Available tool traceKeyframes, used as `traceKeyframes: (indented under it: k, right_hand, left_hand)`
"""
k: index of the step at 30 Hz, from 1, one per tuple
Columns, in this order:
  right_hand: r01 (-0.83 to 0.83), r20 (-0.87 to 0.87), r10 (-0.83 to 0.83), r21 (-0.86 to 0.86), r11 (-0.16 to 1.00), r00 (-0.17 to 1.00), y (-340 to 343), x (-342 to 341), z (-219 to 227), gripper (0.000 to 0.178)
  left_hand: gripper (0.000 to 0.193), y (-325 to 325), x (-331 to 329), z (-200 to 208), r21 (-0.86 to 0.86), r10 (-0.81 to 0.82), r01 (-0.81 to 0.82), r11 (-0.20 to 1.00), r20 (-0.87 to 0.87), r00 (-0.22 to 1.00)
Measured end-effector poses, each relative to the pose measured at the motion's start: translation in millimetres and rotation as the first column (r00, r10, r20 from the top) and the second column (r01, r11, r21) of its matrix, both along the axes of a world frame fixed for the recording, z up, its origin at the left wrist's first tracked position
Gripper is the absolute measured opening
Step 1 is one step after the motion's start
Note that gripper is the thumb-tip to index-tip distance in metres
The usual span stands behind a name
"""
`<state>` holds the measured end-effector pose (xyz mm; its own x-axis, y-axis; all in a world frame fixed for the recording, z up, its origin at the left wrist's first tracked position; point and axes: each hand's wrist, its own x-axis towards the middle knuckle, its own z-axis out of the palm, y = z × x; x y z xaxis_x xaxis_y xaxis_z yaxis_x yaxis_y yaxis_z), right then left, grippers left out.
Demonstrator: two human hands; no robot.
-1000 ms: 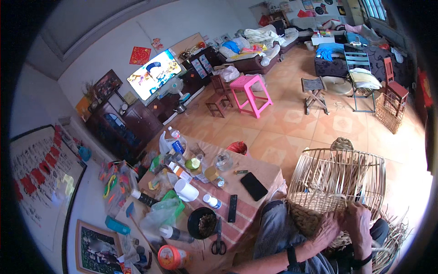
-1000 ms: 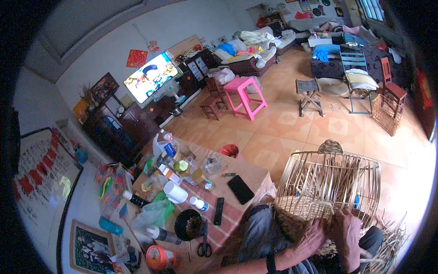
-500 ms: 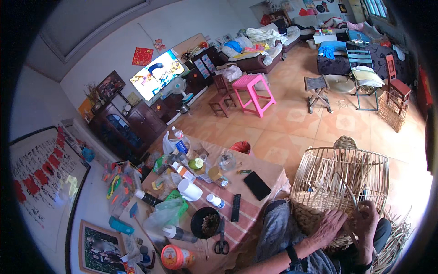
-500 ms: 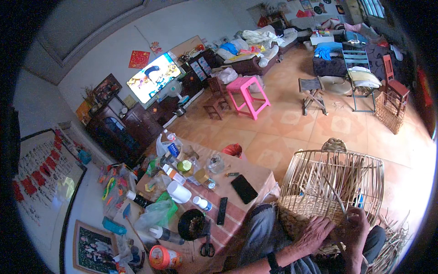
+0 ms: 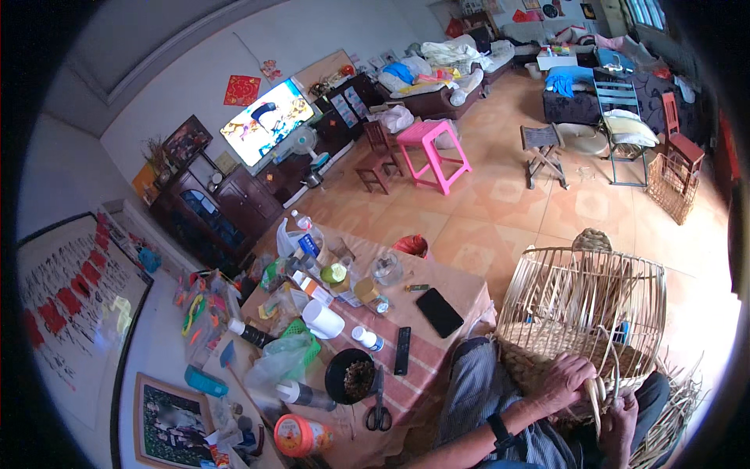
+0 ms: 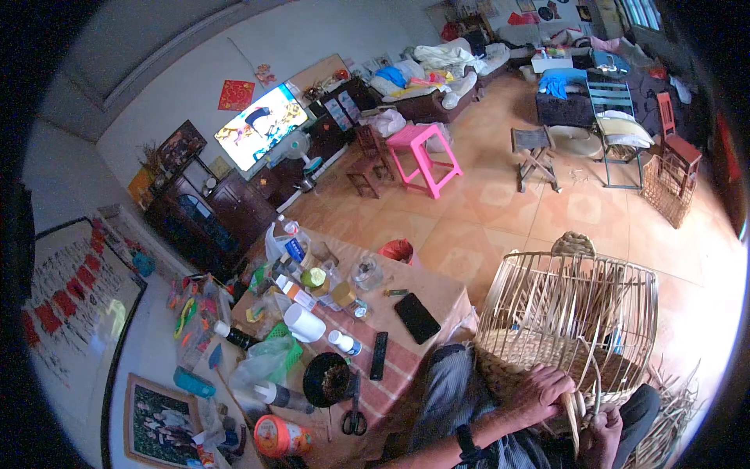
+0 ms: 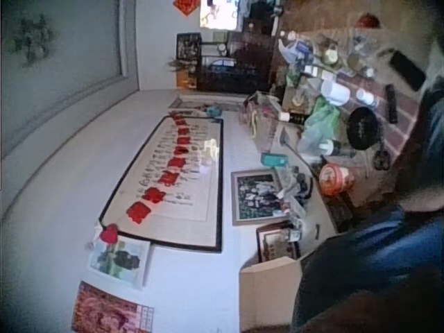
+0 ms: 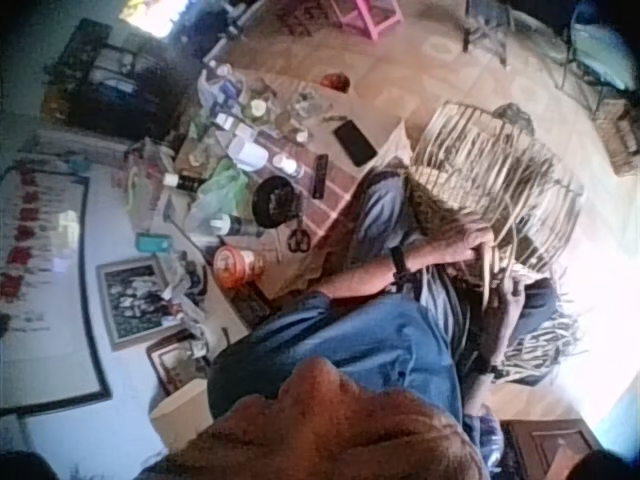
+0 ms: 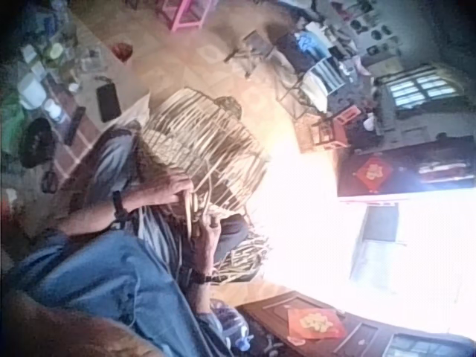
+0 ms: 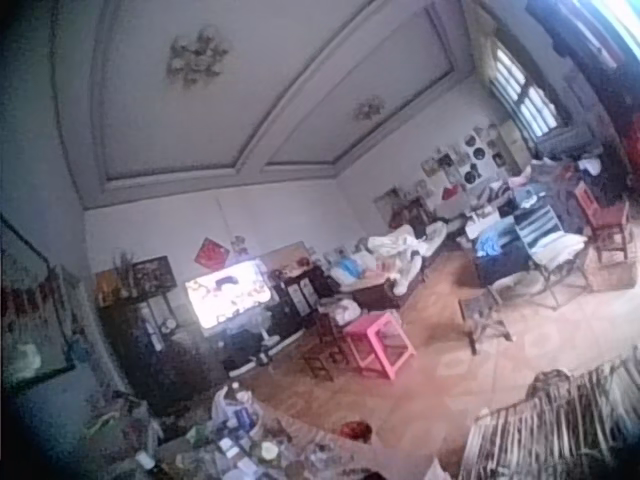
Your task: Weaving and assembling a traditional straw and bamboo basket cage structure using thin split strips.
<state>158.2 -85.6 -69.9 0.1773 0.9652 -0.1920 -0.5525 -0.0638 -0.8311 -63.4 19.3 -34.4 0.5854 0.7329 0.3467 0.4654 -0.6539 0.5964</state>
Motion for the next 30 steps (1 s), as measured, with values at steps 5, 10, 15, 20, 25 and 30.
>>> traceKeyframes:
  k: [5,10,15,20,25,30]
  right_hand:
    - [-0.042,0.015,0.041,0.057,0.998,0.999,-4.8,-4.6,0.1,0.027]
    - [-0.074,0.017,0.073,0.013,0.997,0.997,-5.1,-0.8,-1.9,0.028]
    - [-0.101,0.484,0.084,0.008,0.995,0.871,23.2,-0.6,7.5,0.039]
    - [-0.061,0.428,0.124,-0.157,0.986,0.896,34.8,10.4,23.1,0.022]
    - [0.153,0.124,-0.139,-0.115,0.981,0.983,20.9,51.8,2.2,0.022]
    - [0.315,0.296,-0.280,-0.077,0.946,0.913,-17.7,115.5,-35.0,0.017]
  left_hand:
    - [0.039,7.7,-18.2,16.0,-0.079,-0.171,0.176,0.981,0.074,0.983]
    - [0.033,12.5,-21.0,24.4,-0.204,-0.217,0.238,0.950,0.119,0.969]
    - [0.022,4.7,-4.8,19.9,-0.143,-0.045,0.048,0.989,0.018,0.999]
    - [0.024,2.4,4.6,12.5,-0.023,0.087,-0.087,0.996,-0.003,0.996]
    - [0.024,3.3,7.6,9.0,-0.037,0.081,-0.079,0.996,0.058,0.995]
    - [0.023,4.7,8.5,5.0,-0.095,0.072,-0.072,0.993,-0.001,0.997]
